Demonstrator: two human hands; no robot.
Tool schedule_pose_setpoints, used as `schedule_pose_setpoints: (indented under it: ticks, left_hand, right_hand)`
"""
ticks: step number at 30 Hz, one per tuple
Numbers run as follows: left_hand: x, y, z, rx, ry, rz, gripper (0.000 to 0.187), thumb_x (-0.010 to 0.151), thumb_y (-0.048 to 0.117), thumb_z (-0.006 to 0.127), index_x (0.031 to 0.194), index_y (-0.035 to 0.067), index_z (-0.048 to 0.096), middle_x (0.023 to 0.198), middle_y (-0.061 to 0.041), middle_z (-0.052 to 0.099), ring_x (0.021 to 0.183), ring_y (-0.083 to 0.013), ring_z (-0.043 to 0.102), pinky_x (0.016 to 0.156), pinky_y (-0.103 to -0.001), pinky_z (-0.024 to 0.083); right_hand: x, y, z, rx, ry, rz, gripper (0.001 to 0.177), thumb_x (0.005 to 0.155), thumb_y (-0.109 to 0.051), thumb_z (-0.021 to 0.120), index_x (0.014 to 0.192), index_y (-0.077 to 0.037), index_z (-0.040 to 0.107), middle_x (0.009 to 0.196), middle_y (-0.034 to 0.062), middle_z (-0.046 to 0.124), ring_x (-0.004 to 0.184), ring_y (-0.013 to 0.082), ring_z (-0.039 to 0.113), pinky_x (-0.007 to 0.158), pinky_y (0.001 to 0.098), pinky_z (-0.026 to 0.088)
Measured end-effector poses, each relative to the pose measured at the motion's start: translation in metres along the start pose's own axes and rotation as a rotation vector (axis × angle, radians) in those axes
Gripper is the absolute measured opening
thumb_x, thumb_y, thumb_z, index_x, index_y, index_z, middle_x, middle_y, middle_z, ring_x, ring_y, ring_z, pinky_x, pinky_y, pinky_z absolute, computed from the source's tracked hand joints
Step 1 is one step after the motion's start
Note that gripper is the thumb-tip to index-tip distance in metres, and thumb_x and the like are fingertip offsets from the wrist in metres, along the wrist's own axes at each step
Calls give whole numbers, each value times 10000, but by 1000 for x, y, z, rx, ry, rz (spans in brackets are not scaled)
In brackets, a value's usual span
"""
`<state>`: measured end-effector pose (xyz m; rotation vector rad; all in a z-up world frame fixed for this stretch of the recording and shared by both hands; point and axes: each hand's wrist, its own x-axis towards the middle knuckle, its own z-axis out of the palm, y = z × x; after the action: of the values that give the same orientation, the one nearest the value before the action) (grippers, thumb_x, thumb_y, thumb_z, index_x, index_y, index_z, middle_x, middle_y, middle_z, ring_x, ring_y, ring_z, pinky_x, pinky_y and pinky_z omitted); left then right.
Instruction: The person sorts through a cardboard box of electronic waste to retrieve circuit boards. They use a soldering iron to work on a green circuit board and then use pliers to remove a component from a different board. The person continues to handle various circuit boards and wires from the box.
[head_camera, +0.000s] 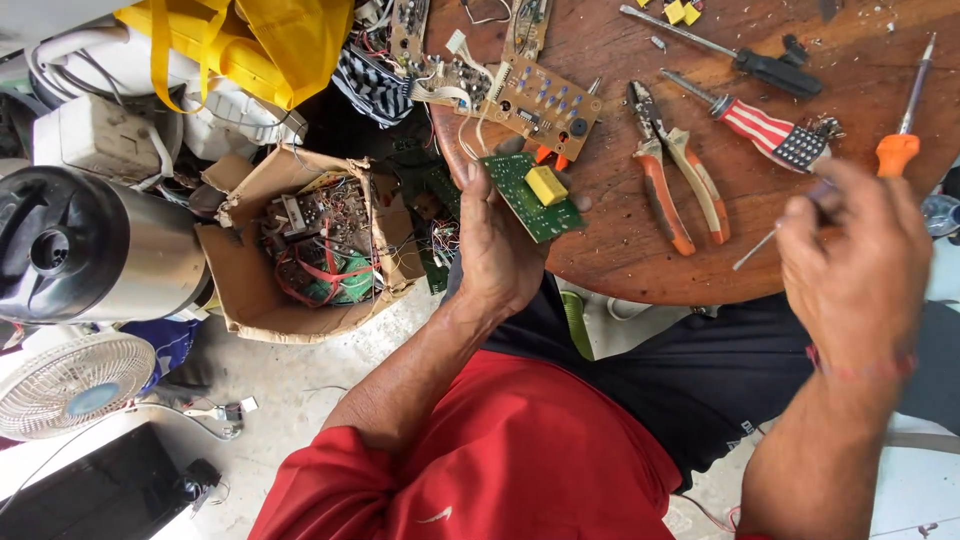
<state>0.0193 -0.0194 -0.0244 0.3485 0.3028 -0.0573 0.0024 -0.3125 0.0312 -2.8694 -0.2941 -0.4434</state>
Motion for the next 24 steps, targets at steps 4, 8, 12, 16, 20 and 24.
schedule_pose_setpoints:
  ticks: [4, 8, 12, 16, 20, 24]
  left_hand:
    - [9, -5, 10, 11, 109, 71, 614, 950, 661, 562, 1326, 175, 543, 912, -123, 703, 798, -358, 739, 708, -505, 611]
    - [12, -5, 26, 58, 121, 230, 542, 964, 624, 559, 1215, 146, 497, 814, -124, 675, 697, -322, 725, 605, -454, 602]
    - [16, -12, 14, 39, 7, 393, 470, 1010, 613, 547, 1206, 188, 504, 1004, -100, 641, 794, -273, 714, 671, -425, 582]
    - [10, -10, 18, 87, -100, 576, 406, 1022, 554, 629, 1224, 220, 516, 1076, -84, 615, 852, -230, 677, 758, -381, 575]
    - [7, -2, 25, 253, -128, 742, 552, 984, 589, 686, 1211, 157, 429, 1054, -93, 562, 791, -207, 662, 732, -383, 578]
    - [5, -2, 21, 243, -151, 771, 531, 1021, 601, 622, 1297, 177, 461, 1050, -69, 569, 758, -214, 644, 708, -386, 572]
  right_hand:
    - [-26, -64, -45, 175, 184, -25, 305, 1322, -138, 578, 1235, 130, 695, 1107, 213, 739, 1059, 468, 590, 1034, 565, 476]
    - [-42, -124, -25, 559, 284, 9, 160, 1162, -1, 492, 1193, 153, 515, 1121, 313, 650, 943, 361, 709, 883, 420, 572]
    - [-71, -133, 4, 776, 280, -128, 270, 980, 20, 678, 1206, 52, 536, 1192, 298, 652, 1007, 335, 773, 794, 306, 694]
    - [-52, -162, -9, 505, 341, -267, 306, 934, -55, 798, 1055, 7, 524, 1066, 230, 734, 899, 282, 775, 802, 342, 654]
    - [-43, -166, -6, 521, 336, -326, 342, 904, -63, 854, 1050, 19, 556, 1050, 227, 741, 913, 278, 780, 809, 353, 667]
    - [-40, -173, -6, 445, 323, -349, 320, 910, -103, 871, 1024, -8, 587, 1049, 182, 765, 900, 244, 786, 797, 321, 644]
